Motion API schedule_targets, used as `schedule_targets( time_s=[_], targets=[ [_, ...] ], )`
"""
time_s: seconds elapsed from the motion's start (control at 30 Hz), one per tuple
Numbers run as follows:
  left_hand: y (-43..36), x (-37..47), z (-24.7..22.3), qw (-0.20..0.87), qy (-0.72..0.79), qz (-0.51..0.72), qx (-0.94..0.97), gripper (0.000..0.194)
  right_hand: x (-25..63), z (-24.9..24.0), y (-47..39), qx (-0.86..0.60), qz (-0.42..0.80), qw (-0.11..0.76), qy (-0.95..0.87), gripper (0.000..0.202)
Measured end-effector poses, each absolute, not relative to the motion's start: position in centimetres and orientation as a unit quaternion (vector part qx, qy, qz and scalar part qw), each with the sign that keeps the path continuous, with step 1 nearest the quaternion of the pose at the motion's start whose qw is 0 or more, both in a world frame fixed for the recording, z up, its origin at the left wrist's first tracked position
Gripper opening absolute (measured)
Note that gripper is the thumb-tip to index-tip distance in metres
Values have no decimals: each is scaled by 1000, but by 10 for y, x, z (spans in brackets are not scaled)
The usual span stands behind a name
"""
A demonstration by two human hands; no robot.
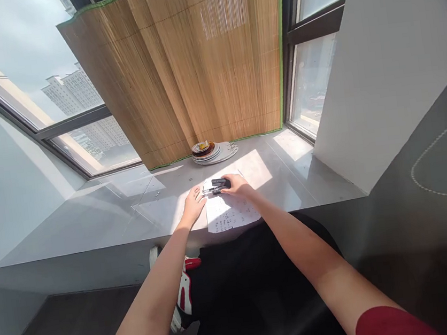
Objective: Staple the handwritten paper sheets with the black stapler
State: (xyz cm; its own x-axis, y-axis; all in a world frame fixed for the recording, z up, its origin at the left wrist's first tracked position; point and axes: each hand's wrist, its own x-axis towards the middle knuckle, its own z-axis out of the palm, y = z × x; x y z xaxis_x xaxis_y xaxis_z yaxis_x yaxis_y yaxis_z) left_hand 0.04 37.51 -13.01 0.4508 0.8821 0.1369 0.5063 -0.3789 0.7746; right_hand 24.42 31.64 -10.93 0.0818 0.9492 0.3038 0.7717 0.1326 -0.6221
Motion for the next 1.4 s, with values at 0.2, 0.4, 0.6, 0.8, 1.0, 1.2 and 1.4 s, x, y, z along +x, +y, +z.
schedule_targets(
  time_s=[0.2,0.4,0.6,0.8,1.0,1.2,1.4],
  targets=[
    [376,0,-127,345,457,305,761,61,246,-108,317,-678,142,350,-631,16],
    [377,-3,-107,360,498,362,700,60,234,-96,297,-623,37,457,-634,14],
    [365,34,-108,489,419,353,679,61,233,-90,285,-563,-79,391,-724,29],
    [357,62,-123,645,338,529,437,77,240,-97,288,-421,-225,386,-790,33],
    [363,63,-126,681,348,522,378,71,242,-91,285,-369,-263,358,-817,29],
    [355,61,-127,681,335,513,401,67,238,-93,285,-484,-162,436,-741,25],
    [348,59,-123,704,305,486,418,76,238,-106,296,-675,63,540,-499,14]
  ],
)
